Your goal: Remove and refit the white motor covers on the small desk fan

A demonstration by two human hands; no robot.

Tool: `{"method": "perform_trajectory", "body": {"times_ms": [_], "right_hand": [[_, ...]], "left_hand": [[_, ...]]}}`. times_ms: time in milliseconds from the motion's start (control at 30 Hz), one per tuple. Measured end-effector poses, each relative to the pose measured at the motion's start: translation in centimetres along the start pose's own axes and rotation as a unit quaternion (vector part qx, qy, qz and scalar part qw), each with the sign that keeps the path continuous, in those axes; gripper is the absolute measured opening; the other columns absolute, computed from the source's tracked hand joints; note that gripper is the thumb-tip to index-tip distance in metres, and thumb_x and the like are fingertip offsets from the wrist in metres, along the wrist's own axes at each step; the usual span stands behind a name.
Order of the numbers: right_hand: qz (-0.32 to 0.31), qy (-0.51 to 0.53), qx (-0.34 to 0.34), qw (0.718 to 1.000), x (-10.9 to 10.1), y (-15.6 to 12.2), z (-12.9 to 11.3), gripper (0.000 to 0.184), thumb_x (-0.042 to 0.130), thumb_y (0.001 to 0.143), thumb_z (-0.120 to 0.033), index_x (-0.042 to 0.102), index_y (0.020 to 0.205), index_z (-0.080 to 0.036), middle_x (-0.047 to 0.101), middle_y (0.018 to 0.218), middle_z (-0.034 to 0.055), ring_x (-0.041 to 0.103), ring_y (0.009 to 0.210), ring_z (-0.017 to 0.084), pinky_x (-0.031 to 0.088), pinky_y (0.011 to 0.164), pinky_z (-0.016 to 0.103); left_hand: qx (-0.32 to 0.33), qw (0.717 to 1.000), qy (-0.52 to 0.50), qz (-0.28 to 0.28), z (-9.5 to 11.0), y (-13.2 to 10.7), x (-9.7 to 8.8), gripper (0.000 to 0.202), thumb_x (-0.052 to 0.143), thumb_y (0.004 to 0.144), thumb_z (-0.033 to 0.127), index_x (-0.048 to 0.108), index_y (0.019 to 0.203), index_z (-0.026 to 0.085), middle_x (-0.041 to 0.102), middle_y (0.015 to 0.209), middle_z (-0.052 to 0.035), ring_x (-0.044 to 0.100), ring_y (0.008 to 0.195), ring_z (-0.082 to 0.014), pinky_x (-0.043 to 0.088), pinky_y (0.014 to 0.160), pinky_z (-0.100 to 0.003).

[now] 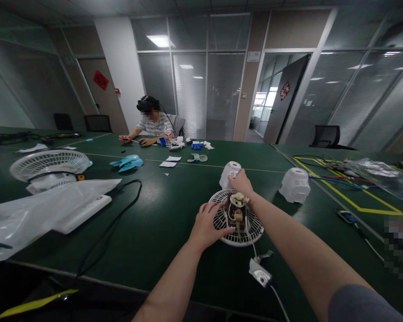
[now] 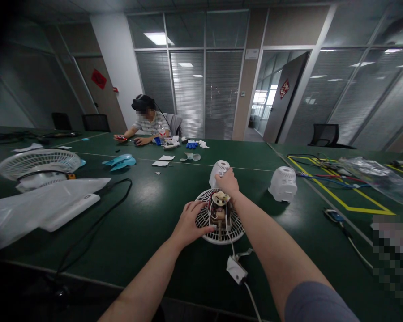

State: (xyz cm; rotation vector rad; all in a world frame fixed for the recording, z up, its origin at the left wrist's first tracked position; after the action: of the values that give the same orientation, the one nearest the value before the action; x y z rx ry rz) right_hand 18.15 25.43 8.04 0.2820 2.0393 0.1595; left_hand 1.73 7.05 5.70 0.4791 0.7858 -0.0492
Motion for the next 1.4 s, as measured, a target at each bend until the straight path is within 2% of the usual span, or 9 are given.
{"method": "perform_trajectory", "body": {"times_ms": [100,300,400,600,967,1100,1267,1400], "right_hand": [[0.007,-0.004,0.0,1.0,-0.6,-0.2,0.4,0.067,0.043,0.086,-0.053,0.027,0.136,-0.011,0.053,0.127,0.0215,0.06,0.107,0.031,0.045,0.088,0.039],[0.026,-0.028,-0.031,0.999,-1.8,-0.6,-0.4,0.083,0.053,0.081,-0.049,0.015,0.145,-0.013,0.044,0.135,0.0223,0.054,0.114,0.037,0.041,0.094,0.045],[0.026,-0.032,-0.035,0.999,-1.6,-0.6,-0.7,0.082,0.056,0.08,-0.048,0.018,0.143,-0.014,0.045,0.135,0.0216,0.053,0.117,0.037,0.04,0.096,0.045],[0.002,-0.026,-0.007,1.0,-0.6,-0.7,-0.2,0.066,0.05,0.083,-0.051,0.029,0.132,-0.012,0.055,0.122,0.021,0.061,0.105,0.033,0.045,0.087,0.042],[-0.033,-0.013,-0.018,0.999,-1.2,-0.2,0.2,0.055,0.052,0.081,-0.049,0.038,0.121,-0.015,0.062,0.116,0.0185,0.062,0.105,0.032,0.045,0.086,0.038],[-0.037,-0.006,-0.014,0.999,-1.2,0.4,0.4,0.058,0.053,0.08,-0.05,0.037,0.124,-0.014,0.062,0.116,0.0194,0.062,0.105,0.033,0.045,0.086,0.038],[-0.031,0.004,-0.005,0.999,-0.6,0.7,0.9,0.071,0.051,0.081,-0.05,0.025,0.137,-0.014,0.061,0.117,0.0188,0.063,0.103,0.03,0.046,0.086,0.039],[-0.017,0.007,-0.003,1.0,0.0,0.3,1.1,0.088,0.063,0.071,-0.058,0.025,0.138,-0.014,0.058,0.121,0.0211,0.06,0.108,0.032,0.045,0.088,0.039]], "left_hand": [[-0.002,1.0,-0.001,-0.001,0.0,0.0,-0.1,0.079,0.076,0.064,0.056,0.049,0.134,0.03,0.049,0.135,-0.0067,0.036,0.128,-0.0305,0.036,0.105,-0.05],[-0.014,1.0,-0.004,-0.006,-0.2,0.0,0.0,0.081,0.077,0.063,0.055,0.048,0.135,0.031,0.048,0.136,-0.0068,0.035,0.13,-0.031,0.035,0.105,-0.05],[-0.008,1.0,-0.005,-0.003,0.0,-0.1,0.0,0.08,0.076,0.065,0.056,0.047,0.135,0.031,0.048,0.136,-0.0064,0.035,0.13,-0.0304,0.035,0.106,-0.05],[-0.016,1.0,-0.008,-0.006,0.0,0.0,0.0,0.079,0.077,0.064,0.053,0.048,0.134,0.032,0.049,0.136,-0.0064,0.036,0.129,-0.0311,0.036,0.105,-0.051],[-0.002,1.0,-0.012,-0.014,0.2,0.0,0.2,0.08,0.075,0.064,0.059,0.049,0.134,0.03,0.051,0.133,-0.007,0.039,0.127,-0.0297,0.038,0.105,-0.048],[-0.005,1.0,-0.005,-0.019,0.1,0.0,0.2,0.081,0.074,0.064,0.06,0.048,0.135,0.03,0.05,0.134,-0.0076,0.039,0.127,-0.0303,0.038,0.105,-0.049],[0.005,1.0,-0.002,-0.013,0.3,0.0,0.2,0.08,0.074,0.065,0.059,0.048,0.135,0.029,0.049,0.134,-0.0077,0.039,0.127,-0.0298,0.037,0.105,-0.048],[0.008,1.0,-0.002,-0.014,0.3,-0.1,0.3,0.08,0.073,0.066,0.06,0.047,0.135,0.029,0.049,0.134,-0.0078,0.039,0.127,-0.03,0.037,0.106,-0.049]]}}
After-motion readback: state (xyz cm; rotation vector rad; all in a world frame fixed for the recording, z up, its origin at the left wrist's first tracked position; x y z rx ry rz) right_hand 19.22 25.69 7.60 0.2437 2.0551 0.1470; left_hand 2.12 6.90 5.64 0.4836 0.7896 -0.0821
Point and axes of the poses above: each hand's wrist, its own y-axis towards the middle knuckle, its own x-axis out of the palm, z = x × y, the point moved 10 cm from there along y, towards the middle knuckle
